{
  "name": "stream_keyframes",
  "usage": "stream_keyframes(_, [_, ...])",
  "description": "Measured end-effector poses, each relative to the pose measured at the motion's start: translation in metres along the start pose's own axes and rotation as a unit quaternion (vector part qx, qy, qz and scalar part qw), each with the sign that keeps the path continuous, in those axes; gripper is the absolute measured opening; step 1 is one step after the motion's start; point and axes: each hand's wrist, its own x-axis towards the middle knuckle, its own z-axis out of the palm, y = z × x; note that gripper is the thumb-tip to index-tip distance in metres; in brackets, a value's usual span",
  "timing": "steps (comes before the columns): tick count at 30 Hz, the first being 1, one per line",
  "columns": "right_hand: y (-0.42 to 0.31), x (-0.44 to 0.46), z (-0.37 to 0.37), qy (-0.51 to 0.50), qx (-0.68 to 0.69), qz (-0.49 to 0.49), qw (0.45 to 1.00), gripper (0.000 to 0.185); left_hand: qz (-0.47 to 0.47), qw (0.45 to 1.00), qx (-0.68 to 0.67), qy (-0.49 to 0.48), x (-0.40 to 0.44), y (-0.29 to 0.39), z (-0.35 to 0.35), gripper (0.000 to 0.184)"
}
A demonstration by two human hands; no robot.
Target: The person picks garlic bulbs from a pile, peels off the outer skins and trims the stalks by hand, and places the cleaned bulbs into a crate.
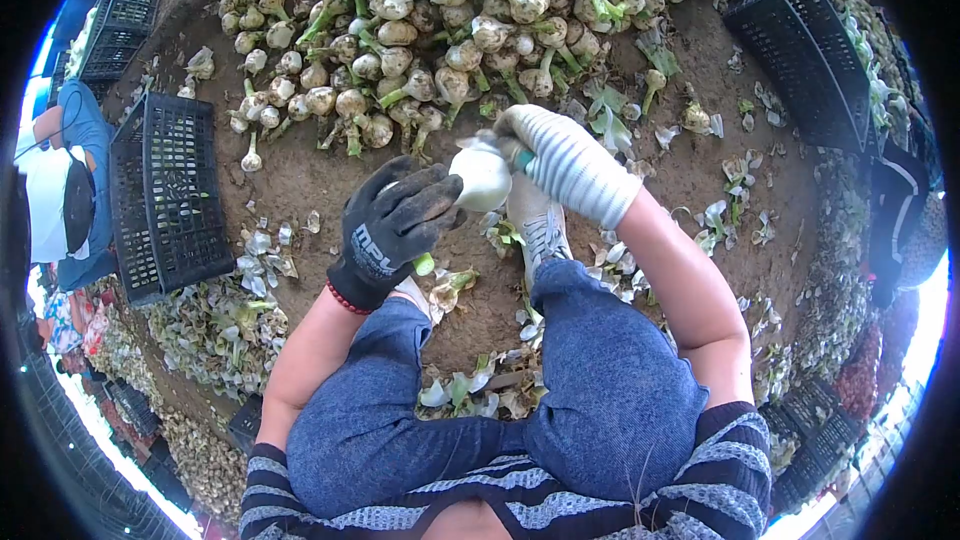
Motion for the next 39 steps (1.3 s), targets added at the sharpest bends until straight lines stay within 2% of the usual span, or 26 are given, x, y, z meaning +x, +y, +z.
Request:
stream_keyframes(2, [0.043,0.004,0.010,0.029,-0.033,0.009,0.999,0.022,-0.027,0.999,-0.026,0.020,-0.002,-0.001,0.000,0.017])
stream_keyframes(3, [0.069,0.005,0.013,0.044,0.232,0.174,0.956,0.021,-0.054,0.996,-0.053,0.040,-0.004,-0.001,0.000,0.017])
stream_keyframes(4, [0.081,-0.004,0.006,0.011,-0.017,0.158,0.987,0.024,-0.056,0.996,-0.051,0.039,-0.008,-0.002,0.005,0.017])
stream_keyframes(5, [0.094,-0.014,-0.001,-0.013,-0.267,0.138,0.954,0.026,-0.165,0.938,-0.286,0.104,-0.014,-0.002,0.012,0.017])
stream_keyframes(6, [0.097,-0.025,-0.007,-0.094,-0.292,0.206,0.929,0.039,-0.262,0.810,-0.498,0.164,-0.020,-0.003,0.015,0.018])
stream_keyframes(7, [0.089,-0.032,-0.008,-0.087,-0.310,0.203,0.925,0.046,-0.280,0.835,-0.444,0.167,-0.022,-0.009,0.012,0.019])
stream_keyframes(8, [0.079,-0.036,-0.011,-0.079,-0.328,0.201,0.920,0.053,-0.379,0.749,-0.499,0.215,-0.015,0.002,0.007,0.015])
stream_keyframes(9, [0.069,-0.032,-0.012,-0.075,-0.328,0.195,0.921,0.053,-0.380,0.779,-0.462,0.189,-0.016,0.000,0.003,0.018])
stream_keyframes(11, [0.033,-0.021,-0.008,0.098,-0.108,-0.097,0.985,0.060,-0.377,0.808,-0.422,0.162,-0.017,-0.002,-0.004,0.022])
stream_keyframes(12, [0.009,-0.014,-0.007,0.101,-0.108,-0.103,0.984,0.060,-0.381,0.799,-0.441,0.149,-0.017,-0.001,-0.008,0.022])
stream_keyframes(15, [-0.040,0.001,-0.008,0.051,0.118,-0.157,0.979,0.054,-0.373,0.782,-0.475,0.153,-0.020,0.004,-0.021,0.025])
stream_keyframes(17, [-0.050,0.012,-0.007,-0.081,-0.001,-0.115,0.990,0.037,-0.379,0.749,-0.509,0.191,-0.016,0.013,-0.038,0.023])
stream_keyframes(20, [-0.081,-0.004,-0.010,-0.067,0.025,-0.119,0.990,0.020,-0.346,0.800,-0.447,0.200,-0.033,0.010,-0.054,0.020])
stream_keyframes(21, [-0.095,-0.013,-0.021,-0.108,0.038,-0.099,0.988,0.030,-0.336,0.806,-0.442,0.204,-0.040,0.008,-0.058,0.020])
stream_keyframes(24, [-0.132,-0.051,-0.046,-0.175,0.294,-0.030,0.939,0.027,-0.359,0.821,-0.380,0.230,-0.053,0.029,-0.078,0.020])
stream_keyframes(26, [-0.127,-0.077,-0.056,-0.151,0.383,-0.049,0.910,0.033,-0.368,0.838,-0.317,0.251,-0.078,0.033,-0.085,0.019])
stream_keyframes(27, [-0.125,-0.084,-0.063,-0.164,0.394,-0.041,0.903,0.038,-0.392,0.789,-0.386,0.275,-0.090,0.037,-0.091,0.019])
stream_keyframes(28, [-0.116,-0.085,-0.062,-0.138,0.353,-0.035,0.925,0.053,-0.392,0.800,-0.360,0.278,-0.104,0.046,-0.098,0.018])
stream_keyframes(30, [-0.076,-0.083,-0.049,-0.025,0.176,-0.037,0.983,0.046,-0.393,0.819,-0.307,0.284,-0.132,0.065,-0.111,0.018])
stream_keyframes(32, [-0.019,-0.109,-0.043,0.031,-0.116,-0.030,0.992,0.048,-0.295,0.929,0.079,0.210,-0.160,0.100,-0.137,0.014])
stream_keyframes(34, [0.015,-0.145,-0.039,0.037,-0.338,-0.004,0.940,0.060,-0.374,0.894,0.081,0.231,-0.199,0.171,-0.176,0.014])
stream_keyframes(35, [0.089,-0.169,-0.036,0.090,-0.151,0.000,0.984,0.061,-0.495,0.813,0.005,0.307,-0.215,0.203,-0.192,0.017])
stream_keyframes(36, [0.076,-0.196,-0.029,0.087,-0.075,0.060,0.992,0.054,-0.587,0.712,-0.076,0.378,-0.230,0.230,-0.205,0.021])
stream_keyframes(37, [0.074,-0.224,-0.025,0.066,0.007,0.151,0.986,0.045,-0.529,0.776,0.120,0.321,-0.278,0.256,-0.208,0.020])
stream_keyframes(38, [0.101,-0.251,-0.023,0.034,-0.051,0.183,0.981,0.039,-0.481,0.795,0.229,0.291,-0.307,0.281,-0.222,0.019])
stream_keyframes(39, [0.161,-0.281,-0.014,0.064,0.063,0.184,0.979,0.034,-0.573,0.709,0.186,0.368,-0.325,0.313,-0.224,0.013])
